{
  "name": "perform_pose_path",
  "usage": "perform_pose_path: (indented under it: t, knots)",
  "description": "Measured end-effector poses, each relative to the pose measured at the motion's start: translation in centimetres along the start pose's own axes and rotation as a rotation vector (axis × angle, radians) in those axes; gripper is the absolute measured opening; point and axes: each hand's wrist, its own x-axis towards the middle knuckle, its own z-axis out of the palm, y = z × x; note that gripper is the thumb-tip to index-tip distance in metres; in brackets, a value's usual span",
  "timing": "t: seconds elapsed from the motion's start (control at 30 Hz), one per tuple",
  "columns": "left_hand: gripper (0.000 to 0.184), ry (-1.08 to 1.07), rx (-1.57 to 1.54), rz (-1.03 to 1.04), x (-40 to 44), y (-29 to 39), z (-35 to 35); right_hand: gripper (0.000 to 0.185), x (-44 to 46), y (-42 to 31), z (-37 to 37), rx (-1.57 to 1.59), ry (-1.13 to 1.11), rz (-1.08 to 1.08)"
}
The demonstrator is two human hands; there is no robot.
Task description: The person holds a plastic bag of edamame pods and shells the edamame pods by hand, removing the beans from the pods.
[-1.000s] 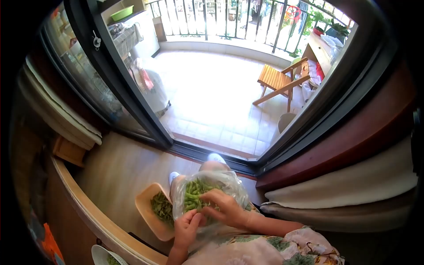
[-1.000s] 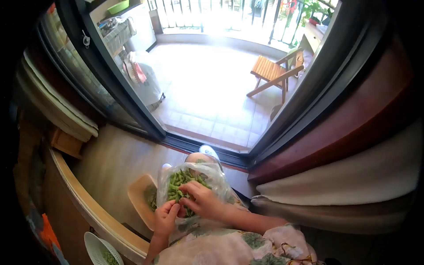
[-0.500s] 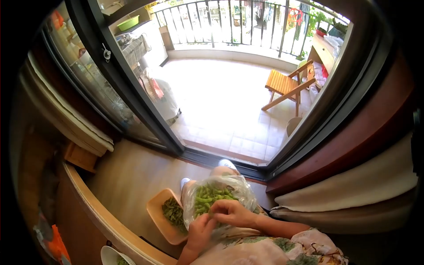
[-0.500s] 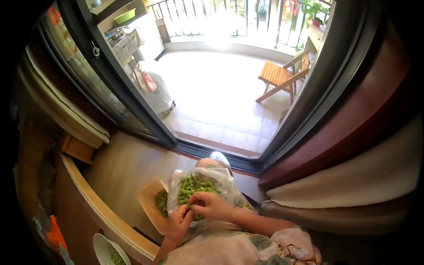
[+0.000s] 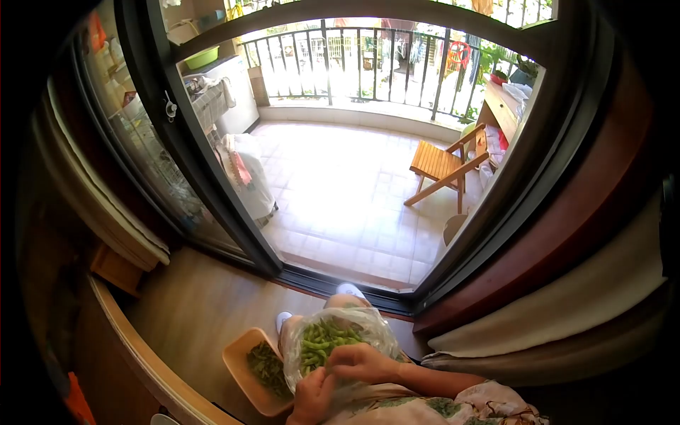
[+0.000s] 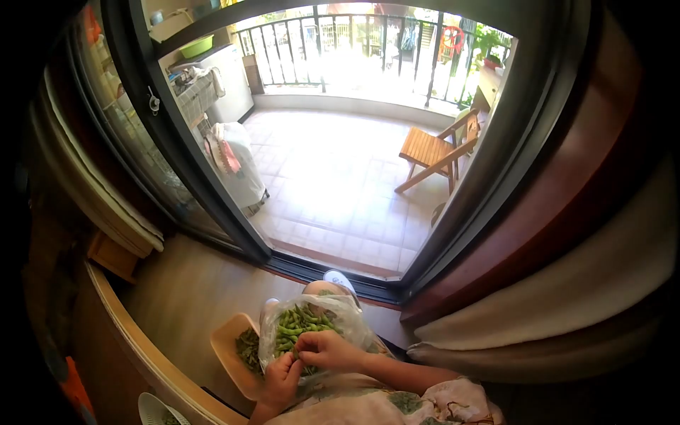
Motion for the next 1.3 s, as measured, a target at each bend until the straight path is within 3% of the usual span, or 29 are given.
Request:
perform_pose_path:
  t: [0.17, 0.4, 0.5, 0.6, 0.7, 1.07, 1.3]
  knots:
    - [0.022, 0.047, 0.126, 0.073, -0.1, -0.5, 0.2, 0.014, 0.5, 0.7, 1.3, -0.150, 0.156, -0.165]
    - [0.026, 0.070, 0.181, 0.041, 0.1, -0.7, 0.4, 0.014, 0.8, 1.2, 1.8, -0.159, 0.207, -0.200]
    - [0.024, 0.092, -0.020, 0.029, 0.1, 0.0, 0.5, 0.013, 0.8, 1.1, 1.7, -0.091, 0.196, -0.163]
    - [0.022, 0.012, -0.442, -0.228, 0.1, -1.4, 0.4, 0.014, 0.7, 0.8, 1.3, 0.021, 0.128, -0.045]
    - [0.022, -0.013, -0.651, -0.261, 0.2, -1.1, 0.2, 0.011, 0.8, 0.6, 1.5, 0.122, 0.118, -0.070]
    - [0.023, -0.036, -0.855, -0.287, 0.6, -1.3, 0.4, 0.007, 1.2, 0.2, 2.1, 0.000, 0.238, -0.303]
    - [0.019, -0.137, -1.082, -0.300, 0.8, -1.5, 0.5, 0.010, 1.4, 1.2, 1.7, 0.102, 0.191, -0.138]
